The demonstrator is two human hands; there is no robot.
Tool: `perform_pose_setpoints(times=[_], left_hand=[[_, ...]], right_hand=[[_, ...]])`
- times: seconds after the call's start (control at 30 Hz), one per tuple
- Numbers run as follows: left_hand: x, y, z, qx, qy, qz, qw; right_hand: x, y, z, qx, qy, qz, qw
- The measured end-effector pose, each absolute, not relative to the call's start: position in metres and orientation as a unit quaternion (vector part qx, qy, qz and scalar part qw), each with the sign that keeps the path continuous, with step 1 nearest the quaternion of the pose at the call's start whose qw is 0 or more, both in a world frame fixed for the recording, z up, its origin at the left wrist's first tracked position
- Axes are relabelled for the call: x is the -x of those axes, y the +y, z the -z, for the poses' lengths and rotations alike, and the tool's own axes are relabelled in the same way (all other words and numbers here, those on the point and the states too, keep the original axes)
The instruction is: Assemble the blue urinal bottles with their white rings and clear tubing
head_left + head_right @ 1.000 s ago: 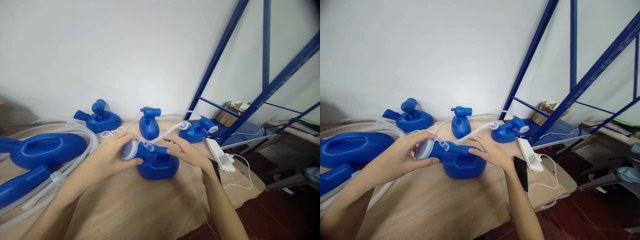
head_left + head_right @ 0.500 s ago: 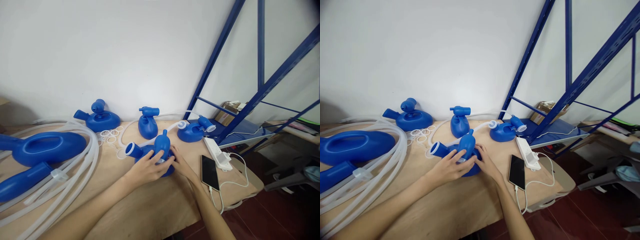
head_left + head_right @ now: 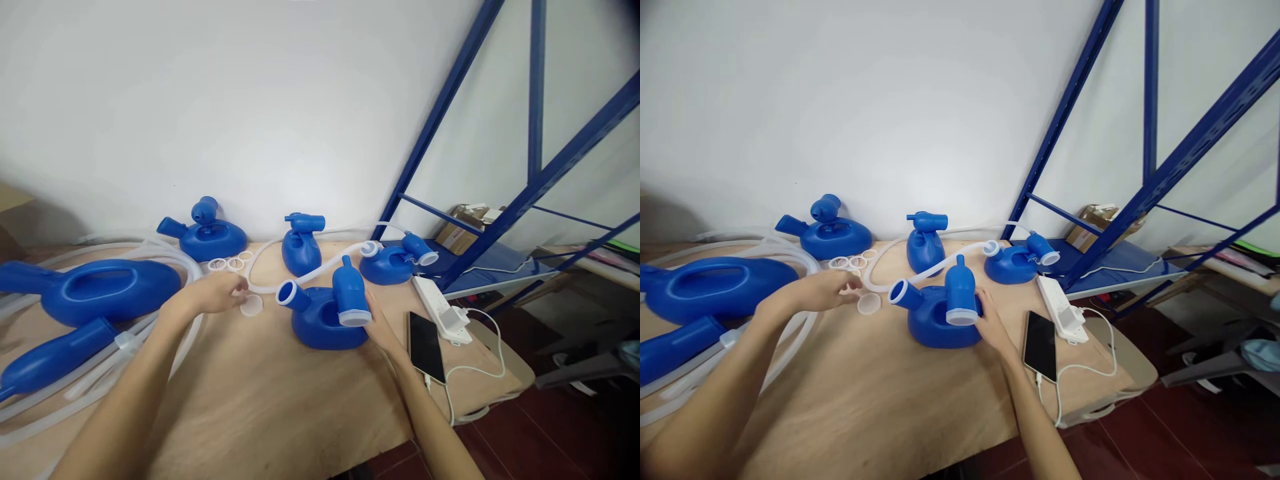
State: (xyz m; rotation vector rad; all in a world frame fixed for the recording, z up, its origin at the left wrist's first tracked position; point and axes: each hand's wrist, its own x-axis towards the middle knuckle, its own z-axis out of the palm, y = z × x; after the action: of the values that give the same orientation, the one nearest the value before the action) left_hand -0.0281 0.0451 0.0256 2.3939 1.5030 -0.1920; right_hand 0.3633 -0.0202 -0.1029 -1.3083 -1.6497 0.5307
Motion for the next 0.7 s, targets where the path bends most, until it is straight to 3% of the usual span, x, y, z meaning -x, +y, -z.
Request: perform_pose_setpoints(times=[0.1,0.33,0.53,0.7], left_hand=[[0.029,0.065,0.005,-0.805,0.544,0.157,0.179],[-0.003,0.068,0.044,-0.8,0.55,0.175,0.163],[0.03,0.068,0.015,-0.807,0.525,0.17,0.208],[0.068,0.049,-0.032,-0.812,0.511,0.024,0.283]], right_hand=[[-0.362,-0.021,0.108,0.528,-0.672,-0.19,0.484],[-0.355,-0.026,0.107,0.51,-0.685,-0.174,0.491],[-0.348,-0.026,0.111,0.464,-0.707,-0.113,0.521],[-0.338,-0.028,0.111,0.492,-0.706,-0.133,0.491]])
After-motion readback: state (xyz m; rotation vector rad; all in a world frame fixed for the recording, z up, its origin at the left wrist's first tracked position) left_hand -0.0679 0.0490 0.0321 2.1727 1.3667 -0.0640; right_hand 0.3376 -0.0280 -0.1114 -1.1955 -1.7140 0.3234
